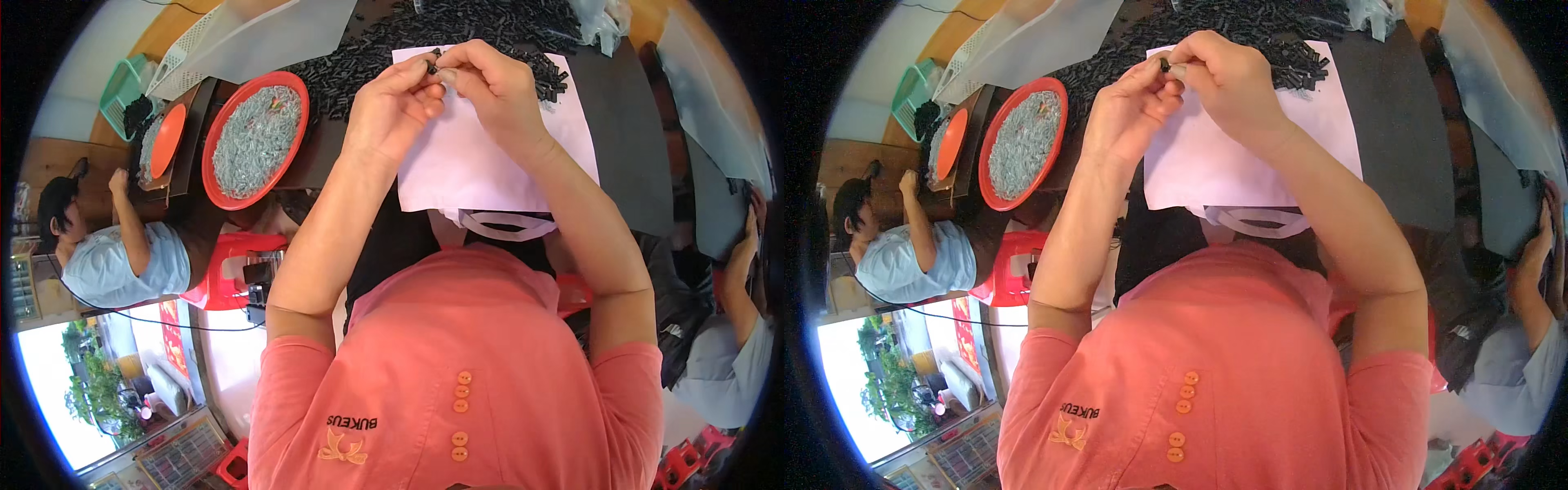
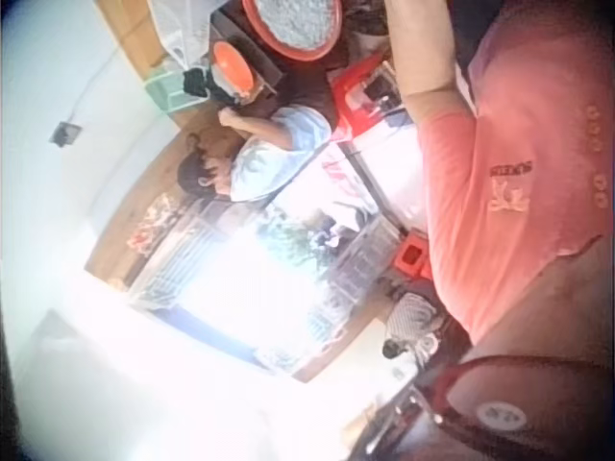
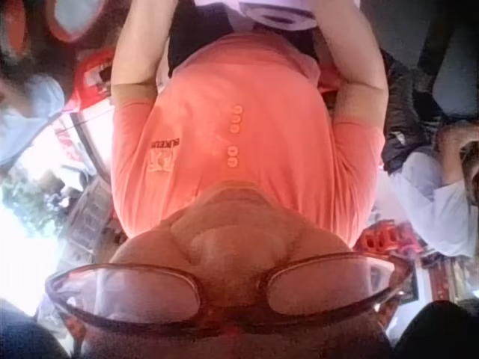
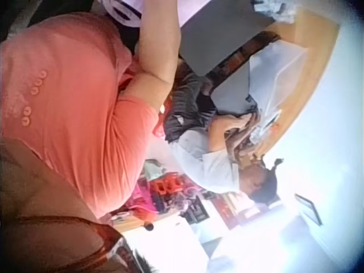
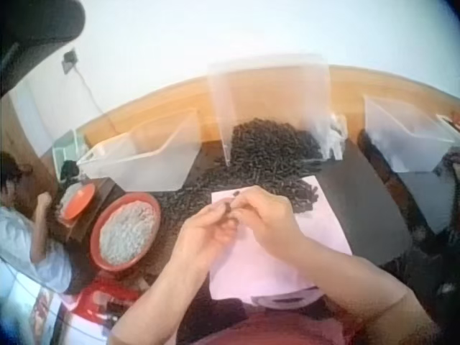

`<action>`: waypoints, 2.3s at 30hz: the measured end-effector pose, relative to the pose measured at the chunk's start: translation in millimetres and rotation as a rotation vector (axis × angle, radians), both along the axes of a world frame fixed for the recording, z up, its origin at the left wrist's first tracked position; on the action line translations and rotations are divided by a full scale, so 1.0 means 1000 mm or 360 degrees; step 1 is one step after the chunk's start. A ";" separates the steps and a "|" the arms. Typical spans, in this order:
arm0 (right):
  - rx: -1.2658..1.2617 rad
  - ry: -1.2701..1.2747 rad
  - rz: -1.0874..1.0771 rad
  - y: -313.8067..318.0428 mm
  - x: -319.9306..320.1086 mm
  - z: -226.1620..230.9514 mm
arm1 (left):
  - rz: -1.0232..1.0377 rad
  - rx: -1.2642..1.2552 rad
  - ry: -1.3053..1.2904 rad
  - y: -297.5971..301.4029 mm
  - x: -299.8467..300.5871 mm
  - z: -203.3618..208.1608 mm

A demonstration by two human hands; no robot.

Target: The person assembles small black plastic components by hand, fitting the pieces together and placing the assembled parts onto a sheet.

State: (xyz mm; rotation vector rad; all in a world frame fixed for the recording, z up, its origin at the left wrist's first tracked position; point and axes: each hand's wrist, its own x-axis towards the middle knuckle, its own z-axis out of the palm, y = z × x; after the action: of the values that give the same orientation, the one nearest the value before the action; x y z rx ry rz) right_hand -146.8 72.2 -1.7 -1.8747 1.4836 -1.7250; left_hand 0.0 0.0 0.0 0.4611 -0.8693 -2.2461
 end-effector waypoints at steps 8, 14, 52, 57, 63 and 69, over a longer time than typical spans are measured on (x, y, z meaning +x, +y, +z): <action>-0.0239 0.0054 -0.0079 0.001 0.006 0.003 | -0.0022 0.0155 0.0083 0.005 0.001 -0.004; -0.0216 0.0100 -0.0120 0.001 0.001 0.003 | -0.0003 0.0057 -0.0054 0.009 0.003 -0.002; 0.0055 0.0274 -0.0063 -0.002 -0.003 0.002 | 0.0230 -0.0599 -0.0339 0.027 0.035 -0.027; 0.0064 0.1020 -0.0143 -0.006 0.007 0.036 | 0.0223 -0.0795 -0.0548 0.032 0.039 -0.023; 0.0248 0.1700 -0.0270 -0.054 0.002 0.008 | 0.0234 -0.0872 -0.0508 0.029 0.035 -0.029; 0.0356 0.1855 -0.0350 -0.068 0.006 -0.003 | 0.0242 -0.0886 -0.0557 0.030 0.037 -0.028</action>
State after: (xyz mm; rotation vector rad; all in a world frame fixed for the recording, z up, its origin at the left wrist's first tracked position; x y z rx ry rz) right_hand -140.8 3.9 -4.7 -2.7909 2.1231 -0.3223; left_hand 36.8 29.8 -27.6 0.6337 -1.5237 -1.7072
